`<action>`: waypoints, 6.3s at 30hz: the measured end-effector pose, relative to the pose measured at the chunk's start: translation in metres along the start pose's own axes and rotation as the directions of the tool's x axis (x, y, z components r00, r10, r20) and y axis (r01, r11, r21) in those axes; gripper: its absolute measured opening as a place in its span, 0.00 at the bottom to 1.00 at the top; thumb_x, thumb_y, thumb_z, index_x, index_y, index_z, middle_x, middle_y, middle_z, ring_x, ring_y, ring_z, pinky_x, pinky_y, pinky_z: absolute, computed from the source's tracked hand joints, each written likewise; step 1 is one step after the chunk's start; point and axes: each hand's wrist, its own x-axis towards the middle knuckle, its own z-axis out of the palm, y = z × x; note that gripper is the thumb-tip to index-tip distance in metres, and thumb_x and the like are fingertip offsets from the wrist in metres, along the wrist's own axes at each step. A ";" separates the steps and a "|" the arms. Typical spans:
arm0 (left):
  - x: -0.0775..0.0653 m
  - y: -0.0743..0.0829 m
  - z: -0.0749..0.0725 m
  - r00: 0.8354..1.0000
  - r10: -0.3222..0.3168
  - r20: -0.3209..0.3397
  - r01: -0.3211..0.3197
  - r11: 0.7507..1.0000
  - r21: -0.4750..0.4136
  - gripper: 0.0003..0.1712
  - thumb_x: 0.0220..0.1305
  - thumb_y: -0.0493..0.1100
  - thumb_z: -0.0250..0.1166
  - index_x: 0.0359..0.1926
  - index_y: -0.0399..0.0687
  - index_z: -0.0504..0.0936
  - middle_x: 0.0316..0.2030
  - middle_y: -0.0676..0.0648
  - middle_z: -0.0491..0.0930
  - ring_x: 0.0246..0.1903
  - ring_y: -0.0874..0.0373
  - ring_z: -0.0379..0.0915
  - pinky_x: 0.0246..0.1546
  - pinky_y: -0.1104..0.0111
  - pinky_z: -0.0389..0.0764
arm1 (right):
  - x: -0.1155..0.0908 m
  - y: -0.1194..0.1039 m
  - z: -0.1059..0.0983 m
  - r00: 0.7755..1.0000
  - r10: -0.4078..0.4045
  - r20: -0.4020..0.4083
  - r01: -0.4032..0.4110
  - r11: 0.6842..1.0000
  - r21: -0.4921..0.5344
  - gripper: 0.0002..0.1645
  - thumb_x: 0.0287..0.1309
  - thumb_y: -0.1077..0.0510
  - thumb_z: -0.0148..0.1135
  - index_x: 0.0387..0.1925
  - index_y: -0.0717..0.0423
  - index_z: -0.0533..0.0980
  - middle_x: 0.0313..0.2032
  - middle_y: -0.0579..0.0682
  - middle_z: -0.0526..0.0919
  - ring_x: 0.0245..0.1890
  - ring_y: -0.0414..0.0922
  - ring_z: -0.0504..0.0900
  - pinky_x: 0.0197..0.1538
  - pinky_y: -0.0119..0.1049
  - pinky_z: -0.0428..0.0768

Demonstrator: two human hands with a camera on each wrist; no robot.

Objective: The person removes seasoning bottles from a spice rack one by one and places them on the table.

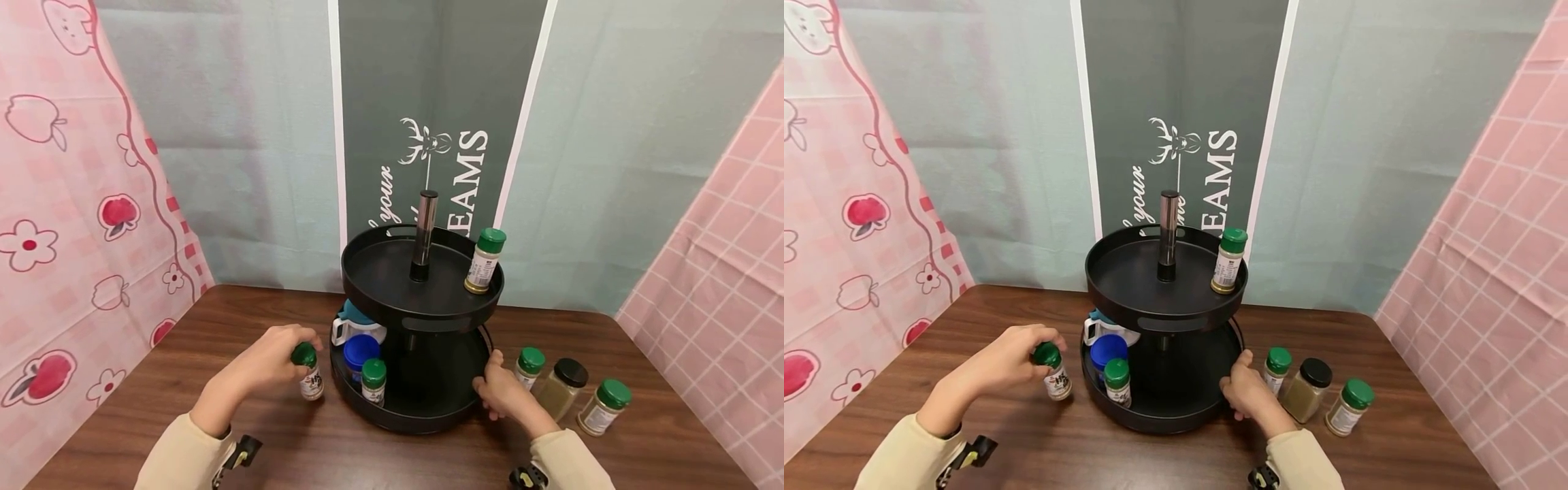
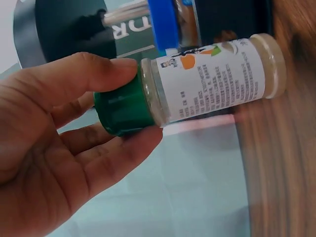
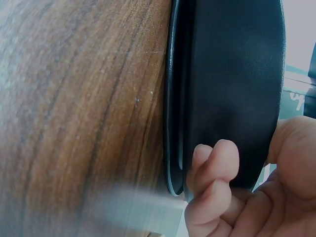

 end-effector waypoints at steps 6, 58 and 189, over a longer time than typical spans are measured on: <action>-0.001 -0.014 -0.002 0.999 -0.035 -0.010 0.035 0.999 0.002 0.16 0.38 0.32 0.67 0.32 0.48 0.79 0.30 0.51 0.79 0.28 0.60 0.70 0.28 0.64 0.77 | 0.000 0.000 0.000 1.000 0.002 0.001 -0.002 1.000 0.007 0.46 0.58 0.61 0.46 0.61 0.82 0.30 0.12 0.52 0.72 0.08 0.45 0.71 0.13 0.33 0.67; -0.013 -0.059 -0.007 0.974 -0.226 -0.026 0.226 0.974 0.020 0.20 0.38 0.35 0.67 0.39 0.41 0.79 0.33 0.43 0.79 0.28 0.55 0.69 0.27 0.61 0.75 | -0.001 0.000 0.002 0.999 -0.016 -0.035 0.015 1.000 -0.023 0.45 0.58 0.61 0.47 0.60 0.83 0.32 0.11 0.51 0.72 0.07 0.45 0.71 0.12 0.35 0.69; 0.039 0.063 0.053 0.956 0.284 0.068 -0.289 0.954 0.081 0.16 0.41 0.34 0.70 0.36 0.46 0.80 0.34 0.49 0.76 0.37 0.58 0.71 0.33 0.71 0.78 | -0.003 -0.001 0.002 1.000 -0.008 0.001 0.008 1.000 0.010 0.45 0.62 0.60 0.45 0.61 0.81 0.29 0.13 0.53 0.72 0.09 0.46 0.71 0.14 0.35 0.68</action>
